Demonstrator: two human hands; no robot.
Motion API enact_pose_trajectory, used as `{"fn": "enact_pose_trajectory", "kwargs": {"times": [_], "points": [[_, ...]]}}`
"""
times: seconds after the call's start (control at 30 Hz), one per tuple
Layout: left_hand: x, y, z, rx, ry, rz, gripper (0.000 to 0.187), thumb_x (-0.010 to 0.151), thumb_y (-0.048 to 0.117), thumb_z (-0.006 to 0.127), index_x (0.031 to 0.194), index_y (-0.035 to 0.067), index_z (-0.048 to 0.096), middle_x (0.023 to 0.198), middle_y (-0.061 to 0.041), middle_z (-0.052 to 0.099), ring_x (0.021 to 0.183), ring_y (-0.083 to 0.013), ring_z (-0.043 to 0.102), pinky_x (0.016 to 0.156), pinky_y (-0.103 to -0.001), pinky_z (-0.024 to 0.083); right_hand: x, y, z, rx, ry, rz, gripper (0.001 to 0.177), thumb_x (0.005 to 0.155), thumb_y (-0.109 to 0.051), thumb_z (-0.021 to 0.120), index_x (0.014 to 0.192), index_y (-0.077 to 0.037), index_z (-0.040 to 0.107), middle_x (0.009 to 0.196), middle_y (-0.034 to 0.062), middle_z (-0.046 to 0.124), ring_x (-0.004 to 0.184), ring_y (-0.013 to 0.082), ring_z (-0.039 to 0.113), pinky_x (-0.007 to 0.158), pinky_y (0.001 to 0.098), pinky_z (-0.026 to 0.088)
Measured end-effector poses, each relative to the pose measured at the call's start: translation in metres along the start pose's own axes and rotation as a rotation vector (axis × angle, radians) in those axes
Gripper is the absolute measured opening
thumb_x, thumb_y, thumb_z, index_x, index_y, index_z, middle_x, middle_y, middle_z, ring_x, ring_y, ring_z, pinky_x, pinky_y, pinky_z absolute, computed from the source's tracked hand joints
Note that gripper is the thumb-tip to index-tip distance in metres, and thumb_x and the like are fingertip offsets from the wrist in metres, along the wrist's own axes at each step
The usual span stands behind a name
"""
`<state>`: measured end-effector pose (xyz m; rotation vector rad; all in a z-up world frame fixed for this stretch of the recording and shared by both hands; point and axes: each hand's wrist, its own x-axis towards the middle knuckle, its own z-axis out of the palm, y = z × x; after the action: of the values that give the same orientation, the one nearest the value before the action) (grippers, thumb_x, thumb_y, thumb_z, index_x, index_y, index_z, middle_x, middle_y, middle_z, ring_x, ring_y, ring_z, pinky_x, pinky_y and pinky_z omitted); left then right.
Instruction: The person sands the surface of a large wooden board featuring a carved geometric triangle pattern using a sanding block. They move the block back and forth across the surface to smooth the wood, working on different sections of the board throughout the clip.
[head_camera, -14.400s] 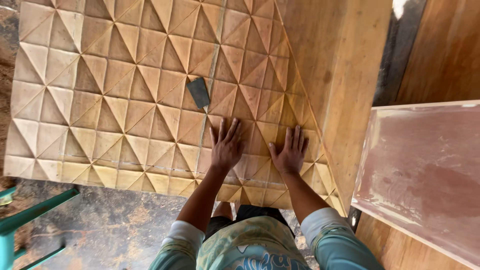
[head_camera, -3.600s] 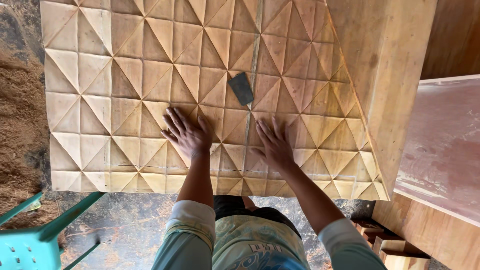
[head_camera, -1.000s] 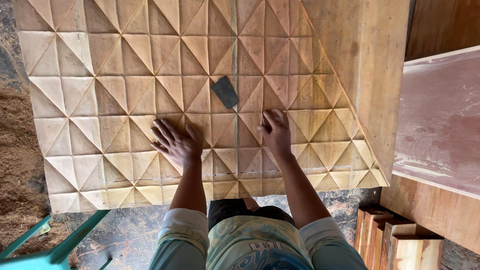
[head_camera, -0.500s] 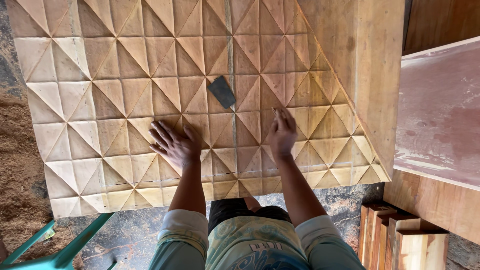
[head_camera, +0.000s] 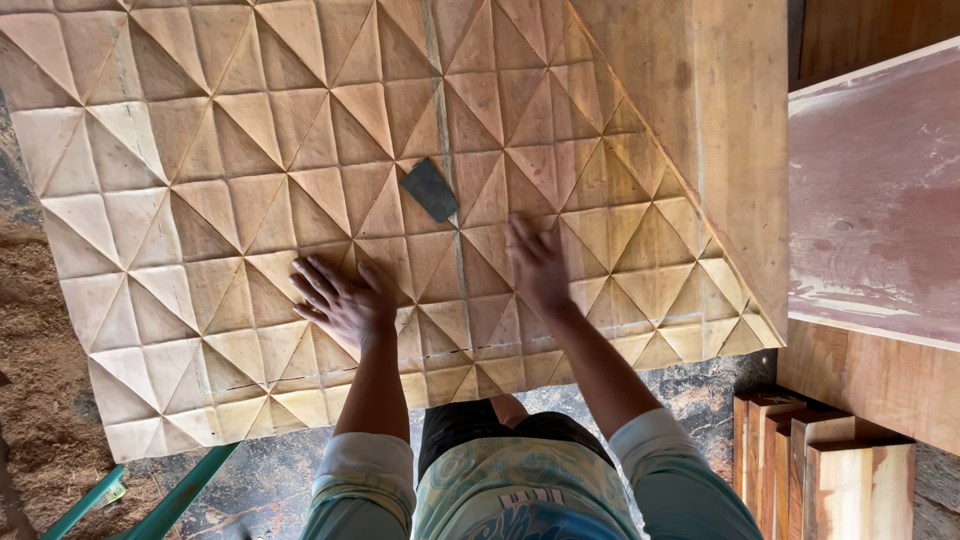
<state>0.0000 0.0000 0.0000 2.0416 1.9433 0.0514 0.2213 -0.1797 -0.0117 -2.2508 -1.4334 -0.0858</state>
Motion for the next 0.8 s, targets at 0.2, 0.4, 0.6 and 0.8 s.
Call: {"fn": "enact_pose_trajectory", "kwargs": {"times": [0.2,0.4,0.6,0.8], "points": [[-0.006,-0.003,0.002,-0.001,-0.013,0.005,0.084,0.101,0.054,0.035,0.166,0.004,0.019,0.175,-0.016,0.013,0.161,-0.0357,0.010,0.128,-0.061,0.005,-0.011,0.011,-0.001,-0.041,0.165,0.172,0.051,0.098,-0.003,0.063,0.148,0.001,0.058,0.154,0.0168,0.054,0.123,0.0306,0.065,0.101,0.0397,0.051],[-0.001,0.002,-0.005,0.009,-0.011,-0.003,0.084,0.101,0.054,0.035,0.166,0.003,0.019,0.174,-0.018,0.013,0.161,-0.0370,0.010,0.127,-0.062,0.005,-0.010,0.005,0.006,-0.166,-0.005,0.337,0.048,0.091,-0.005,0.072,0.139,-0.007,0.068,0.144,0.0040,0.066,0.097,0.0292,0.059,0.086,0.0434,0.049],[0.001,0.004,-0.008,-0.005,-0.010,0.002,0.084,0.101,0.053,0.036,0.166,0.002,0.019,0.174,-0.018,0.013,0.160,-0.0374,0.010,0.126,-0.062,0.005,-0.013,0.008,0.010,-0.181,0.038,0.074,0.035,0.103,-0.015,0.069,0.137,-0.014,0.060,0.150,-0.0015,0.058,0.147,0.0287,0.052,0.124,0.0525,0.040],[-0.003,0.002,-0.004,-0.015,-0.014,-0.007,0.084,0.101,0.053,0.037,0.165,0.002,0.020,0.174,-0.017,0.014,0.160,-0.0369,0.011,0.126,-0.062,0.005,-0.019,0.014,0.016,-0.119,0.081,0.319,0.045,0.102,-0.011,0.061,0.147,-0.001,0.059,0.156,0.0163,0.055,0.154,0.0331,0.032,0.125,0.0627,0.024]]}}
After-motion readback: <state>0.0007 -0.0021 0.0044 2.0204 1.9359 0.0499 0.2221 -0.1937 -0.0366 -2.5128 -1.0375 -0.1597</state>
